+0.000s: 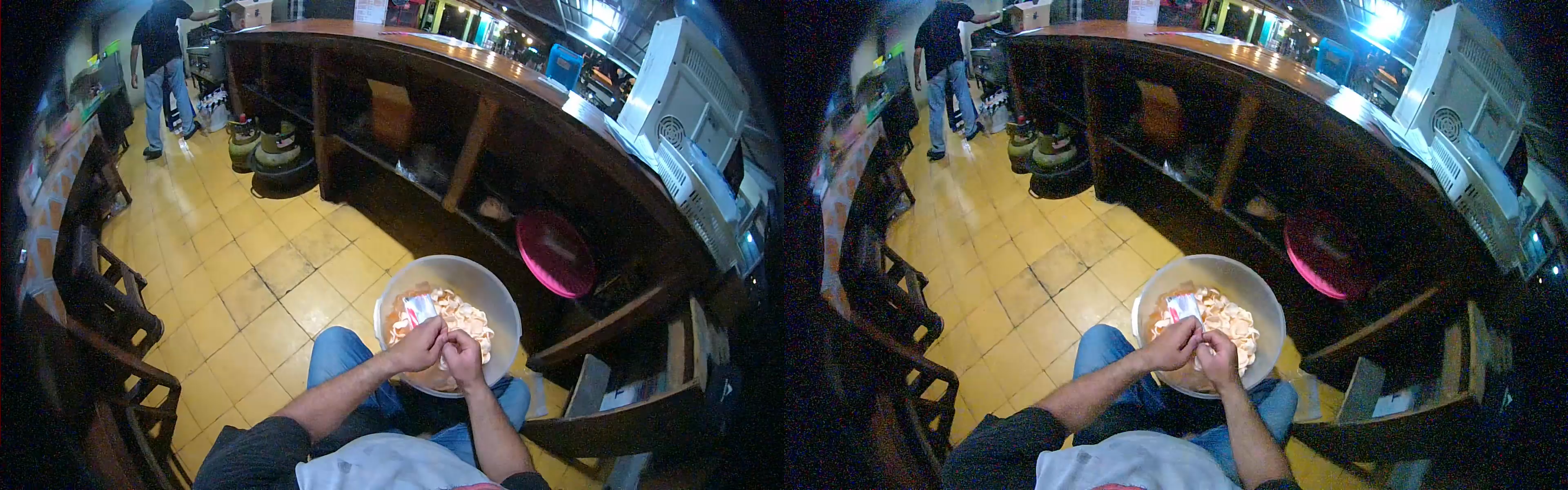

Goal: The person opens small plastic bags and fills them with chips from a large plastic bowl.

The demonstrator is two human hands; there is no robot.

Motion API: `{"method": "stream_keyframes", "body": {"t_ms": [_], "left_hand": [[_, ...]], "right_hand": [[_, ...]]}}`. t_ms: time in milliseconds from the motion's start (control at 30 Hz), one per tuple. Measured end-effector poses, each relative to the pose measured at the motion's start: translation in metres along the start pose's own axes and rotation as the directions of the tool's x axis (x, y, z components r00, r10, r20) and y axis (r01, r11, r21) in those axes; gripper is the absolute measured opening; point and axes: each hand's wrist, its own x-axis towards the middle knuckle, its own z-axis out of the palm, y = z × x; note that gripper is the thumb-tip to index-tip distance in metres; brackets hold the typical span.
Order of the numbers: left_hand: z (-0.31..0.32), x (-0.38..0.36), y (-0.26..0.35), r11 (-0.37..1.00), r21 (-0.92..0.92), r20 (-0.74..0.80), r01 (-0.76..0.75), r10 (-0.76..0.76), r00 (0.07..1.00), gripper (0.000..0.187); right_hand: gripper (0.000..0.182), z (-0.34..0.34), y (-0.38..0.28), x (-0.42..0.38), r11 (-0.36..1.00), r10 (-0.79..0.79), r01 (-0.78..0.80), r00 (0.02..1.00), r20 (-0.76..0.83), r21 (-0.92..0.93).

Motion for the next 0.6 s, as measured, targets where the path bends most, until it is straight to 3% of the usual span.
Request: {"method": "stream_keyframes", "body": {"t_ms": [133,167,233,300,367,433,500,533,567,600], "left_hand": [[0.007,-0.002,-0.003,0.993,0.117,-0.083,0.014,-0.005,0.997,0.012],[0.005,-0.003,-0.001,0.994,0.103,-0.065,0.027,-0.020,0.998,0.012],[0.002,-0.002,0.003,0.996,0.065,-0.199,0.059,-0.045,0.979,0.011],[0.002,-0.003,-0.002,0.992,0.078,-0.218,0.097,-0.078,0.973,0.009],[-0.001,-0.002,-0.008,0.992,-0.023,-0.301,0.120,-0.122,0.946,0.006],[-0.016,-0.001,-0.006,0.993,-0.035,-0.282,0.115,-0.121,0.952,0.006],[-0.025,-0.003,-0.004,0.917,-0.386,-0.219,0.098,-0.194,0.956,0.009],[-0.031,-0.007,0.006,0.824,-0.546,-0.155,0.151,-0.276,0.949,0.014],[-0.036,-0.009,0.020,0.820,-0.548,-0.150,0.165,-0.290,0.945,0.014],[-0.042,-0.010,0.038,0.761,-0.639,-0.144,0.113,-0.263,0.954,0.018]], "right_hand": [[0.012,0.003,-0.005,0.005,0.997,0.014,-0.010,0.998,0.056,-0.078],[0.012,0.004,-0.003,0.006,0.994,-0.023,0.031,0.996,0.085,-0.100],[0.012,0.005,-0.013,0.008,0.997,0.031,-0.022,0.993,0.115,-0.076],[0.013,0.005,-0.015,0.010,0.996,0.071,-0.064,0.987,0.147,-0.055],[0.012,0.005,-0.008,0.014,0.982,0.000,0.046,0.970,0.244,-0.181],[0.014,0.000,-0.016,0.013,0.966,0.094,-0.026,0.962,0.255,-0.259],[0.015,-0.015,0.013,0.025,0.992,0.032,-0.013,0.988,0.151,-0.124],[0.016,-0.032,-0.014,0.038,0.980,0.172,-0.155,0.975,0.137,-0.126],[0.016,-0.048,-0.005,0.056,0.961,0.266,-0.270,0.962,0.055,0.060],[0.015,-0.068,-0.006,0.083,0.984,0.158,-0.163,0.985,-0.069,-0.075]]}}
